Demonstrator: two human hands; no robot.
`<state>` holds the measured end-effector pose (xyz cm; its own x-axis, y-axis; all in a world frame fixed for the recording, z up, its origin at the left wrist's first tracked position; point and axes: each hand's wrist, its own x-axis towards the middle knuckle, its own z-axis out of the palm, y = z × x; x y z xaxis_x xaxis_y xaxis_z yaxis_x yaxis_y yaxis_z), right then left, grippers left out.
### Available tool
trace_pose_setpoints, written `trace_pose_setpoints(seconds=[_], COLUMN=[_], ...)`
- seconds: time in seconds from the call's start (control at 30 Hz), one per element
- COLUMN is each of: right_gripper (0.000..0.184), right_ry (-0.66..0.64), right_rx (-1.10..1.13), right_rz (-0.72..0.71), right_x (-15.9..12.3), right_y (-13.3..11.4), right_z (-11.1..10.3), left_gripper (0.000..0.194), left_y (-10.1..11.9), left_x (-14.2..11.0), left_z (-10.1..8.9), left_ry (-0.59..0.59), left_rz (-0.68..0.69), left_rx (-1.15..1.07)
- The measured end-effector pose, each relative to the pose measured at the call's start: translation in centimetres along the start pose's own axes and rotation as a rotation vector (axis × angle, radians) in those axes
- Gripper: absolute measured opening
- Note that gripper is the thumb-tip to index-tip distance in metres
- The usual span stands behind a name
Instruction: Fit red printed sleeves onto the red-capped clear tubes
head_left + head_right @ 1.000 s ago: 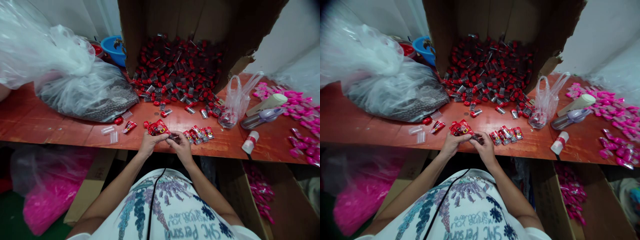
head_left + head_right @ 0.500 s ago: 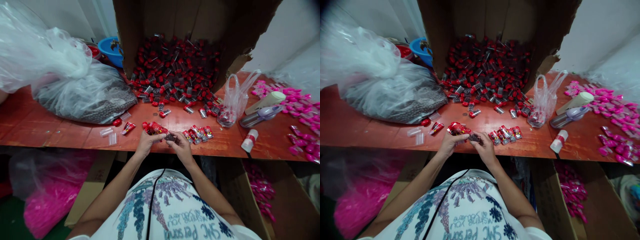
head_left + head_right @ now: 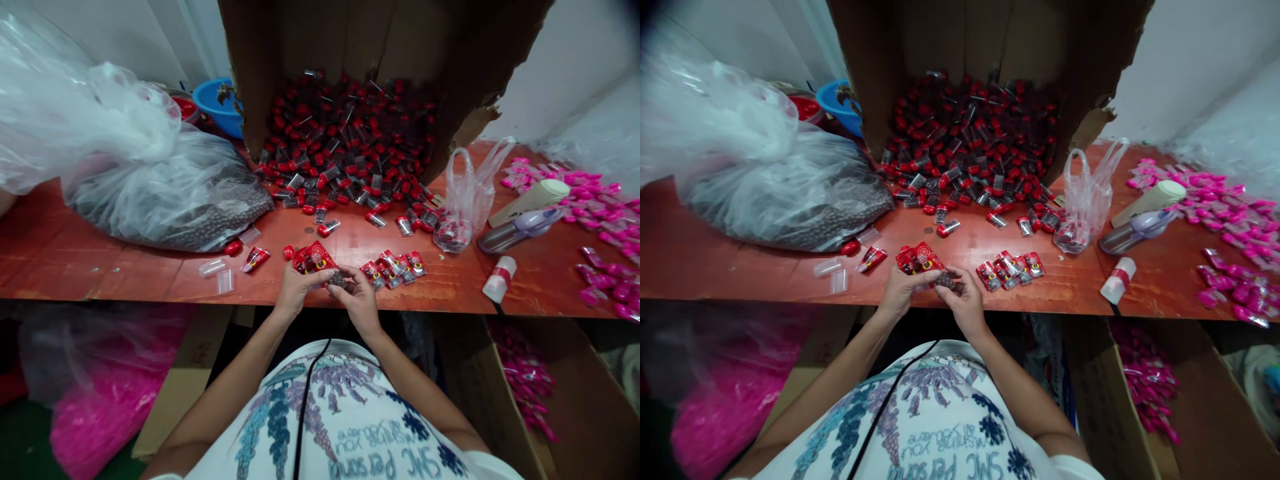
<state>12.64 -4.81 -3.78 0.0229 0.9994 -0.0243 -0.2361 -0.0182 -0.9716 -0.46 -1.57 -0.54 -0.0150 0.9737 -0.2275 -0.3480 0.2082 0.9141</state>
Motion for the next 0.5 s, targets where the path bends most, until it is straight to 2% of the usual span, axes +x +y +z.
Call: trace_pose_setpoints(seconds=[0.17,0.3,0.4,0.5], right_gripper=[0.047,0.058,0.044,0.029], right_ry=[-0.017,-0.083,-0.125,-0.090], right_rx=[-0.012,-0.110,-0.167,-0.197], right_rz=[-0.041,-0.058,-0.086,-0.085], right_x=[0.1,0.8,1.3,1.9], right_y=[-0.2,-0.3,0.0,0.5], right_z=[-0.2,-1.0,-1.2,-1.2], left_gripper=[0.030,0.030,0.028,0.028], left_y=[0.2,0.2,-0.6,-1.7], left_x=[-0.2,0.0,0.1,0.2], left_z=[0.1,-0.4,-0.8,-0.8], left_ry=[-0.081,-0.077,-0.044,-0.050], left_rz=[-0.142,-0.156,-0.194,-0.269], left_rx=[0.036,-0.009,-0.015,-0.015])
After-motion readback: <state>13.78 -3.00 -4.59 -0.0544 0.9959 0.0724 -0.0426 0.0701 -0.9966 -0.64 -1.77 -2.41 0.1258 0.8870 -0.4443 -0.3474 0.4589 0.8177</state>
